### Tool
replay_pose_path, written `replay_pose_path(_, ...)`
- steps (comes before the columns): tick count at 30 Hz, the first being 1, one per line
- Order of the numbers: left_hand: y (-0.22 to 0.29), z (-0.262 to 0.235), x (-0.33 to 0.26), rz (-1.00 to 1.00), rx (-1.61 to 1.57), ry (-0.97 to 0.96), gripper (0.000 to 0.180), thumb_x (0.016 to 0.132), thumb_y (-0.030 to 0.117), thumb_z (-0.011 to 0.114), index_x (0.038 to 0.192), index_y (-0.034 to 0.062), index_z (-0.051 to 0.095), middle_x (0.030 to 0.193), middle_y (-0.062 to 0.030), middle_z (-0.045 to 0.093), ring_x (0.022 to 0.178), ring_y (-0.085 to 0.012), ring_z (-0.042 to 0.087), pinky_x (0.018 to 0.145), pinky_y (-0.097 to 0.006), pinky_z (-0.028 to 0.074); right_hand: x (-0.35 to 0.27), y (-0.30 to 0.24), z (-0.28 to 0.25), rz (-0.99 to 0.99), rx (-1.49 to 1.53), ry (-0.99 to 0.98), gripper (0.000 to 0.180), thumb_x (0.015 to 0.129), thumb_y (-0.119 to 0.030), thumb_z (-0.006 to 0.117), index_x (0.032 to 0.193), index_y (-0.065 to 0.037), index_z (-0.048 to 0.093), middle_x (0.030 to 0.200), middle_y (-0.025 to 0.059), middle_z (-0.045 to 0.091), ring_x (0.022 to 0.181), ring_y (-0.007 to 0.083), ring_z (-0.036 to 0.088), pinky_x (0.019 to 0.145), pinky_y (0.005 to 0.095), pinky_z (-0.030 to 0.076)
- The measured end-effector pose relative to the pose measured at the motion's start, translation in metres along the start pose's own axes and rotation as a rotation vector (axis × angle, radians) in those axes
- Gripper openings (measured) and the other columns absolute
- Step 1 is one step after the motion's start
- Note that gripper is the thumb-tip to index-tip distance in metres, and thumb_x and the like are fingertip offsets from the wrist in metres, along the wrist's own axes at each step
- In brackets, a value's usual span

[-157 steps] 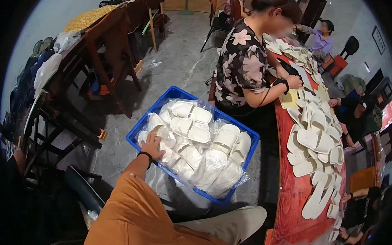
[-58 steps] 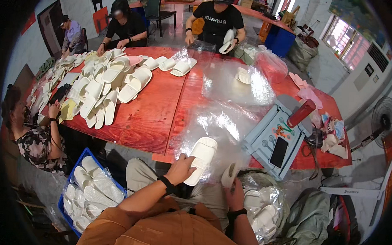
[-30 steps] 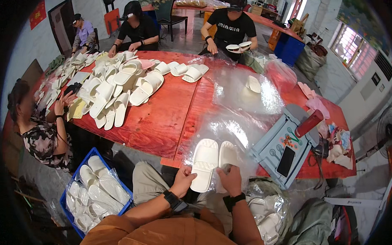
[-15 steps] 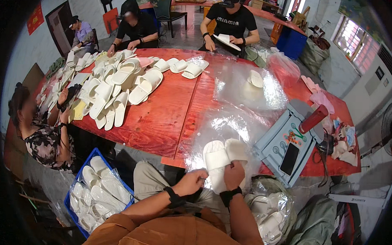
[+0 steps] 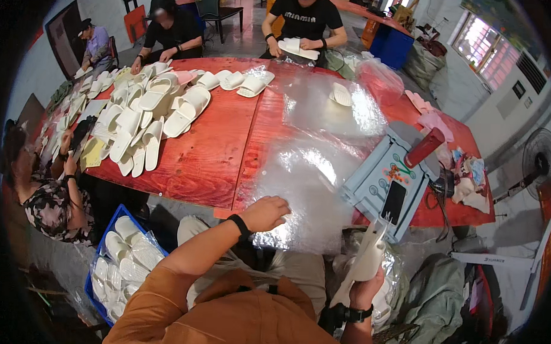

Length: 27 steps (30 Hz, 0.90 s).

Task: Packing pairs of slippers into plastic bags for shipping or storage.

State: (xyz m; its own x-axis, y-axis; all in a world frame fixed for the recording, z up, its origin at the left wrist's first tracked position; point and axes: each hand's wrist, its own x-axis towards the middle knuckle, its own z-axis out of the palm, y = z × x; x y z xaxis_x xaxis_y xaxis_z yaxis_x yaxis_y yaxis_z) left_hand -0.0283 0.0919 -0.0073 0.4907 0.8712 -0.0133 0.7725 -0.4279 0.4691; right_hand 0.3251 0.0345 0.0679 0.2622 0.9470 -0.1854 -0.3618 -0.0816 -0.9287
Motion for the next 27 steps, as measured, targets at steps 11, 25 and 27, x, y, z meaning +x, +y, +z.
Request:
replay_pose_path(11, -0.003, -0.001, -0.016, 0.07, 0.035, 0.175, 0.04, 0.088, 0.009, 0.058, 0.127, 0.0037, 0.053, 0.11, -0.0195, 0.066, 0.102, -0.0377, 0.063, 0.088, -0.043, 0.052, -0.029, 0.017, -0.012, 0.1, -0.063, -0.217, 0.013, 0.097, -0.006, 0.054, 0.095, -0.002, 0.066, 0.089, 0.0024, 0.068, 0.076, 0.0101, 0.063, 0.067, 0.0248, 0.05)
replay_pose_path(25, 0.018, -0.05, -0.018, -0.1, -0.05, 0.079, 0.055, 0.088, 0.004, 0.057, 0.139, 0.0064, 0.039, 0.107, -0.027, 0.063, 0.093, -0.0437, 0.063, 0.081, -0.049, 0.05, -0.043, 0.028, 0.007, 0.055, -0.356, -0.523, 0.009, 0.086, -0.007, 0.073, 0.09, -0.002, 0.068, 0.086, 0.0011, 0.069, 0.075, 0.0074, 0.061, 0.068, 0.0245, 0.051)
replay_pose_path(27, 0.022, -0.055, -0.019, -0.135, -0.062, 0.069, 0.054, 0.088, 0.004, 0.057, 0.139, 0.0059, 0.039, 0.106, -0.0271, 0.063, 0.093, -0.0433, 0.063, 0.082, -0.049, 0.05, -0.045, 0.024, 0.013, 0.062, -0.351, -0.528, 0.009, 0.086, -0.007, 0.074, 0.09, -0.001, 0.068, 0.087, 0.0011, 0.069, 0.076, 0.0074, 0.061, 0.069, 0.0246, 0.051)
